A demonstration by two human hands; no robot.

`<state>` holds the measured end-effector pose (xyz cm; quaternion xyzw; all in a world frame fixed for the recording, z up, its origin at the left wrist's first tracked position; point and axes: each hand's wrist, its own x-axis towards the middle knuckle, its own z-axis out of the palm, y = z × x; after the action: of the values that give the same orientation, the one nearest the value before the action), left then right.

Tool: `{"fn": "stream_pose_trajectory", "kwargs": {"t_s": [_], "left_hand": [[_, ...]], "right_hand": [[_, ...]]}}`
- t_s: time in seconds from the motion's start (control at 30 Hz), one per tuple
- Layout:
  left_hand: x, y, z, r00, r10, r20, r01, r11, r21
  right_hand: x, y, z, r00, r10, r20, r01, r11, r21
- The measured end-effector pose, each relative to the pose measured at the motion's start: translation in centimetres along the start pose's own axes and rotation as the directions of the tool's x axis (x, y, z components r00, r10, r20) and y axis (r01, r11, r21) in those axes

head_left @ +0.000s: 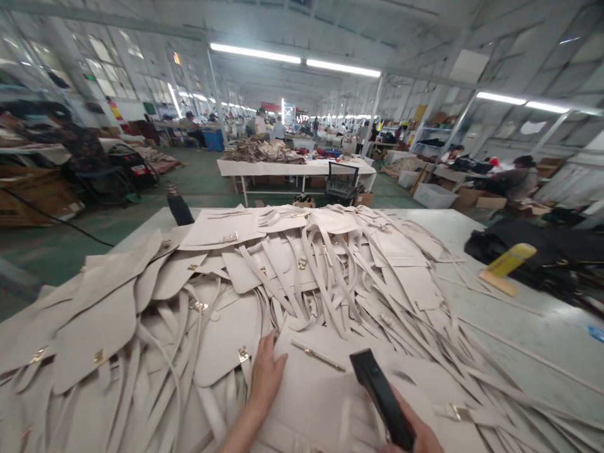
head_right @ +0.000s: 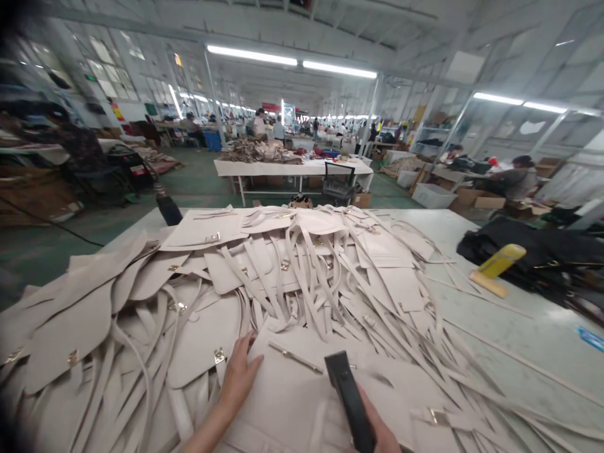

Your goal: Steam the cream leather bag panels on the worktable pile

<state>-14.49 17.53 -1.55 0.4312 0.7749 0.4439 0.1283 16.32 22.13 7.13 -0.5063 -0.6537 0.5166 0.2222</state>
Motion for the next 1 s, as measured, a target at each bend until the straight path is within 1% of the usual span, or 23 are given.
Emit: {"fn": "stream_pose_trajectory", "kwargs": {"t_s": [0.03,0.1,0.17,0.27,0.33,0.4,0.5,0.57,0.6,0.67,0.77,0.8,0.83,0.87,0.93,1.0], "left_hand": [[-0.9,-0.1,0.0,0.998,-0.064,0.028,0.065,0.996,-0.057],[-2.3,0.1,-0.3,0.979,-0.171,0.11,0.186,0.971,-0.148],[-3.1,0.4,-0.7,0.963,-0.219,0.154,0.248,0.948,-0.201],[-3.5,0.4,-1.4,0.965,-0.203,0.167,0.24,0.941,-0.24],[-3.3,0.1,-1.7,0.961,-0.175,0.215,0.227,0.941,-0.25],[-2.8,-0.4,-2.1,0.95,-0.155,0.272,0.224,0.943,-0.245],[-2.2,-1.0,-2.6,0.934,-0.152,0.323,0.234,0.944,-0.231],[-2.3,-1.2,-2.7,0.928,-0.152,0.339,0.241,0.941,-0.237],[-2.5,-1.1,-2.7,0.931,-0.157,0.328,0.244,0.939,-0.243],[-3.2,-0.9,-2.7,0.951,-0.166,0.259,0.231,0.941,-0.246],[-4.7,-0.6,-2.7,0.984,-0.153,0.095,0.17,0.965,-0.199],[-5.1,-0.5,-2.7,0.988,-0.142,0.066,0.152,0.971,-0.184],[-5.4,-0.5,-2.6,0.989,-0.134,0.062,0.143,0.972,-0.187],[-5.7,-0.6,-2.6,0.988,-0.134,0.079,0.148,0.966,-0.212],[-5.8,-0.8,-2.5,0.976,-0.158,0.149,0.196,0.938,-0.287],[-5.6,-1.1,-2.4,0.956,-0.194,0.22,0.261,0.905,-0.335]], "right_hand": [[0.2,-0.3,0.9,0.997,0.025,0.069,-0.027,0.999,0.03],[0.5,-1.4,2.7,0.98,0.072,0.184,-0.084,0.995,0.06],[1.0,-2.7,4.5,0.965,0.082,0.249,-0.1,0.993,0.059],[2.7,-4.3,7.0,0.934,0.065,0.352,-0.089,0.995,0.052],[4.4,-4.9,8.5,0.906,0.068,0.418,-0.1,0.993,0.057],[6.0,-5.3,9.5,0.887,0.074,0.457,-0.11,0.992,0.055],[7.3,-5.9,9.7,0.868,0.083,0.49,-0.103,0.995,0.014],[6.9,-6.4,9.0,0.867,0.077,0.493,-0.088,0.996,-0.002],[6.2,-6.8,8.5,0.867,0.071,0.494,-0.082,0.997,0.0],[4.6,-7.3,7.6,0.865,0.053,0.499,-0.068,0.998,0.012],[2.6,-7.6,7.0,0.862,0.044,0.504,-0.053,0.999,0.004],[2.4,-7.5,7.1,0.865,0.044,0.5,-0.054,0.999,0.004],[2.6,-7.4,7.5,0.868,0.041,0.495,-0.055,0.998,0.013],[3.0,-7.1,8.0,0.872,0.036,0.487,-0.058,0.998,0.029],[4.4,-6.6,9.4,0.876,0.042,0.48,-0.075,0.996,0.049],[6.0,-6.2,10.9,0.871,0.073,0.485,-0.103,0.994,0.035]]}}
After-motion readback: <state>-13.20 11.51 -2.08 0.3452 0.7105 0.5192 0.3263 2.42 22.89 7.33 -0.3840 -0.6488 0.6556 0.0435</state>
